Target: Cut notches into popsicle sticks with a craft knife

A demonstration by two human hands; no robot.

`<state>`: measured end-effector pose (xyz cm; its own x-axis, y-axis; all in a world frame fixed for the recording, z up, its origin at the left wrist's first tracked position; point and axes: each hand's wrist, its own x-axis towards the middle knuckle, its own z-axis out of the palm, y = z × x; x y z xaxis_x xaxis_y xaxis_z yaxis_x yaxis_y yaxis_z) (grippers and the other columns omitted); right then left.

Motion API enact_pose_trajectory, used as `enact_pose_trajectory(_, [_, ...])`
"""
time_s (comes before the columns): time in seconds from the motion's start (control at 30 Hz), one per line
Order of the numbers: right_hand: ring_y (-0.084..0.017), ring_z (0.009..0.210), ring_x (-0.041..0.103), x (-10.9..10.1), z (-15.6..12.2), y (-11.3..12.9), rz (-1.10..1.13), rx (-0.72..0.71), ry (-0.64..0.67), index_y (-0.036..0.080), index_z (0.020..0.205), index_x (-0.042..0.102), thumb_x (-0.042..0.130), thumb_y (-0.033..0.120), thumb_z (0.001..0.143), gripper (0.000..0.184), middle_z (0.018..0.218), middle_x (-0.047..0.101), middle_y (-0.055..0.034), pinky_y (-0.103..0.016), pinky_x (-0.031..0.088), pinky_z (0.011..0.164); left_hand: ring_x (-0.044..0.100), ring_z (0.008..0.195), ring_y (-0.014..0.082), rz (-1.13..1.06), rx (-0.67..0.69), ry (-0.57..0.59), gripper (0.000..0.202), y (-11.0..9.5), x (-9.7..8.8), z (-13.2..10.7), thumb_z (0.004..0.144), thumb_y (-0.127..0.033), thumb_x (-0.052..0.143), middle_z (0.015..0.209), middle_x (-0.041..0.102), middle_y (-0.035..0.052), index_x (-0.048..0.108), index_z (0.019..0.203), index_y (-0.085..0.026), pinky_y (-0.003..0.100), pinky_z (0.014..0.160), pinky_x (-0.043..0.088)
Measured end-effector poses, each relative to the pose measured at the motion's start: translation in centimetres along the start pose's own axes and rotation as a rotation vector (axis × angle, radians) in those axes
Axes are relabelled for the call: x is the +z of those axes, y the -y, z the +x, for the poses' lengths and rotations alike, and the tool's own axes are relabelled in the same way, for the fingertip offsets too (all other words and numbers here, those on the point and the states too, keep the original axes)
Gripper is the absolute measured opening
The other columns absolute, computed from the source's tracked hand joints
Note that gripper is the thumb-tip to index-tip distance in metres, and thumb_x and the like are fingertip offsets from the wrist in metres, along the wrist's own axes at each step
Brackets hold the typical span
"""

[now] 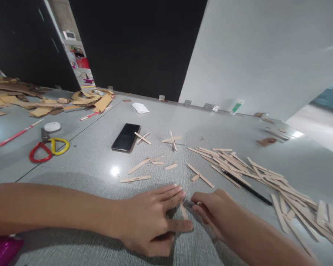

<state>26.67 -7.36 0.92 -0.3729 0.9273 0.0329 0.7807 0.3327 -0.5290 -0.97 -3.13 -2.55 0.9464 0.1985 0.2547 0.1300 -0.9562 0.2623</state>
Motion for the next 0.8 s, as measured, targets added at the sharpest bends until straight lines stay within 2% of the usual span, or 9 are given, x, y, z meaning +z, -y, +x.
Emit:
enact_pose_trajectory(0.17, [-0.020,0.063,0.061,-0.1,0.4,-0.1,-0.159,0.032,0.148,0.027,0.091,0.059,0.050,0.040,0.112,0.027,0.079,0.067,-0.0022,-0.035,0.042,0.059,0.026,0.164,0.0455,-0.036,0.001,0.012,0.060,0.0,0.0,0.0,0.104,-0.038,0.056,0.177,0.023,0.0294,0.051,0.161,-0.018,0.059,0.134,0.028])
enact_pose_trajectory(0.27, [-0.022,0.074,0.069,0.6,-0.2,-0.2,-0.159,0.000,0.153,0.028,0.101,0.062,0.050,0.024,0.109,0.014,0.089,0.072,-0.0035,-0.035,0.048,0.065,0.023,0.164,0.0463,-0.043,0.005,0.001,0.060,0.0,0.2,-0.1,0.105,-0.038,0.055,0.177,0.020,0.0305,0.050,0.161,-0.017,0.061,0.133,0.027])
enact_pose_trajectory(0.33, [-0.025,0.083,0.073,1.0,-0.8,0.0,-0.227,-0.094,0.116,0.028,0.118,0.062,0.053,0.007,0.096,0.032,0.099,0.075,-0.0047,-0.036,0.051,0.071,0.027,0.163,0.0463,-0.044,0.006,-0.008,0.060,0.0,0.4,-0.1,0.104,-0.038,0.056,0.177,0.022,0.0304,0.051,0.160,-0.017,0.061,0.133,0.028])
enact_pose_trajectory(0.4, [-0.024,0.080,0.074,1.1,-1.1,0.6,-0.336,-0.190,0.081,0.026,0.124,0.061,0.054,-0.004,0.082,0.052,0.099,0.074,-0.0045,-0.035,0.051,0.069,0.031,0.162,0.0471,-0.041,0.012,-0.018,0.060,0.1,0.5,-0.1,0.103,-0.038,0.056,0.176,0.026,0.0311,0.052,0.159,-0.017,0.062,0.133,0.029])
enact_pose_trajectory(0.47, [-0.023,0.071,0.071,0.9,-1.0,1.3,-0.406,-0.253,0.065,0.024,0.111,0.062,0.055,-0.009,0.076,0.048,0.093,0.071,-0.0032,-0.034,0.050,0.064,0.032,0.161,0.0480,-0.039,0.016,-0.023,0.061,0.0,0.5,0.0,0.102,-0.037,0.058,0.175,0.027,0.0315,0.053,0.159,-0.016,0.061,0.133,0.028])
enact_pose_trajectory(0.53, [-0.022,0.069,0.068,0.5,-0.6,1.8,-0.415,-0.319,0.049,0.023,0.097,0.060,0.060,-0.009,0.078,0.037,0.089,0.069,-0.0028,-0.033,0.050,0.064,0.030,0.161,0.0478,-0.042,0.015,-0.018,0.062,0.0,0.4,0.1,0.102,-0.037,0.058,0.176,0.026,0.0307,0.052,0.160,-0.016,0.060,0.134,0.027])
enact_pose_trajectory(0.63, [-0.023,0.072,0.066,-0.2,-0.1,2.0,-0.419,-0.413,0.037,0.024,0.089,0.057,0.065,-0.007,0.083,0.032,0.088,0.069,-0.0026,-0.035,0.050,0.067,0.027,0.163,0.0465,-0.055,0.005,-0.007,0.063,0.0,0.3,0.0,0.103,-0.038,0.058,0.178,0.023,0.0283,0.050,0.162,-0.017,0.059,0.135,0.026])
enact_pose_trajectory(0.73, [-0.020,0.066,0.064,-0.9,-0.1,1.6,-0.398,-0.338,0.091,0.024,0.092,0.055,0.056,-0.010,0.082,0.035,0.085,0.068,-0.0014,-0.032,0.046,0.061,0.024,0.165,0.0447,-0.087,0.003,0.003,0.065,0.2,0.3,0.0,0.102,-0.037,0.060,0.180,0.019,0.0236,0.050,0.163,-0.018,0.061,0.135,0.026])
enact_pose_trajectory(0.8, [-0.018,0.060,0.063,-1.2,-0.2,1.3,-0.368,-0.258,0.114,0.025,0.096,0.052,0.050,-0.006,0.089,0.032,0.080,0.066,0.0006,-0.031,0.042,0.056,0.023,0.165,0.0418,-0.133,-0.004,0.003,0.062,0.6,0.3,0.0,0.100,-0.033,0.061,0.181,0.019,0.0189,0.054,0.161,-0.021,0.060,0.135,0.026])
